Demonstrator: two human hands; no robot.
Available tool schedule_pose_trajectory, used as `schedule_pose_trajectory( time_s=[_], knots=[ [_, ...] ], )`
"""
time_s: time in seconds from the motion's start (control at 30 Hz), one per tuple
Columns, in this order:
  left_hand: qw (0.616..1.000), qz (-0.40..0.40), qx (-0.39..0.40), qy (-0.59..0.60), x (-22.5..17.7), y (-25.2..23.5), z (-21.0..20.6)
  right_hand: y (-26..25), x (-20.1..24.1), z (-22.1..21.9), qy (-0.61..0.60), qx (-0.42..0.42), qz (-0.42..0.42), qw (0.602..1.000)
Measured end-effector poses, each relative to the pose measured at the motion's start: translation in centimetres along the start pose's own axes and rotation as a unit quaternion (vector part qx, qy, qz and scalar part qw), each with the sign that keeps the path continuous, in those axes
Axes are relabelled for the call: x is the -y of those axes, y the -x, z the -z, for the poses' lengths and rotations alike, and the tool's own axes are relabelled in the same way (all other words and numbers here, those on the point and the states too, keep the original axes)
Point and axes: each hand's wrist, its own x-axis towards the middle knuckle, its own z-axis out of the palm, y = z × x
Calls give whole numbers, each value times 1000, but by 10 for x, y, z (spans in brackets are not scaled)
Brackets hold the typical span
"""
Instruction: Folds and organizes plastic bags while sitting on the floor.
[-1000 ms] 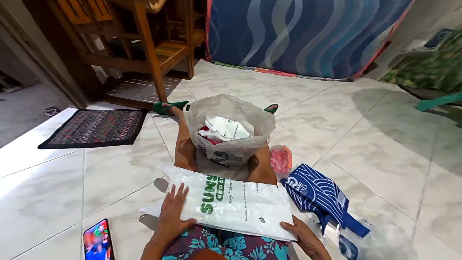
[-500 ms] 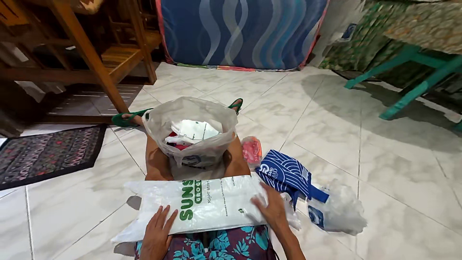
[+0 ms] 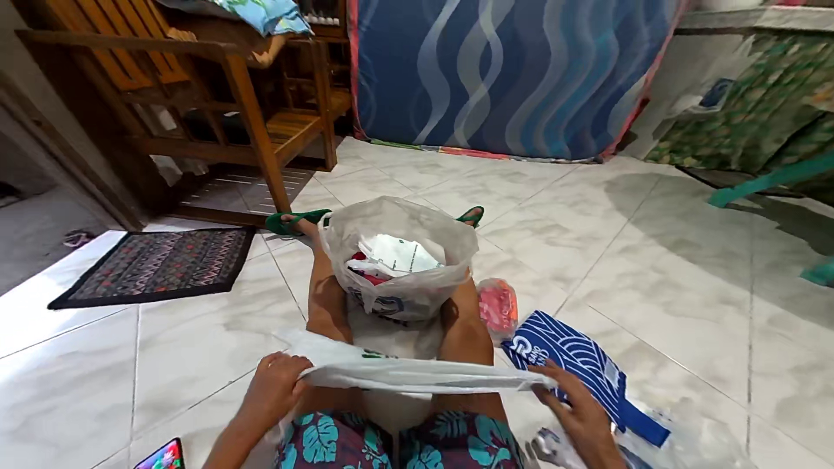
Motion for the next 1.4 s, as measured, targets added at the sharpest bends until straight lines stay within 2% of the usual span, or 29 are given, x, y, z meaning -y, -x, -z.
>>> schedule_pose_trajectory(
  time_s=[0.07, 0.1, 0.2, 0.27, 0.33, 0.4, 0.47, 0.53, 0.63, 0.7, 0.8, 0.87, 1.0, 1.17, 1.27, 1.33, 1.4],
  knots=[
    [982, 66, 176, 25, -13, -18, 63, -14, 24, 27, -98, -42, -22, 994],
    [968, 78, 235, 32, -16, -27, 88, -21, 36, 38, -152, -54, -34, 986],
    [938, 66, 337, 38, -13, -55, 125, -35, 50, 45, -230, -40, -113, 966],
    [918, 45, 391, 38, 1, -75, 114, -34, 35, 30, -226, 10, -196, 954],
    [899, 35, 435, 33, 24, -92, 84, -29, 10, 7, -194, 67, -265, 942],
    [894, 55, 443, 19, 46, -99, 56, -20, -16, -16, -119, 114, -299, 940],
    [911, 109, 397, -23, 44, -99, 47, -13, -30, -29, -10, 137, -286, 948],
    [947, 110, 299, -32, 21, -89, 37, -7, -21, -38, 98, 116, -213, 965],
    [984, -10, 171, 44, -29, -47, -19, 13, 10, -68, 158, 88, -67, 981],
    [979, -60, 184, 71, -63, -12, -59, 34, 34, -97, 137, 135, -1, 981],
    [986, -115, 108, 50, -57, 27, -125, 62, 35, -129, 144, 224, 34, 963],
    [995, -52, 85, 14, -43, 31, -137, 67, 25, -132, 176, 229, 10, 957],
    [996, 80, 36, -7, -17, 10, -126, 64, 17, -129, 193, 183, -89, 960],
    [967, 227, 8, 114, 15, -8, -120, 55, 8, -130, 169, 151, -225, 947],
    [928, 281, -16, 244, 49, -14, -134, 44, -1, -130, 144, 134, -288, 937],
    [881, 321, -44, 346, 62, -15, -142, 36, -8, -128, 100, 124, -328, 931],
    [821, 405, -71, 395, 63, -14, -138, 30, -18, -123, 40, 125, -363, 923]
  ],
)
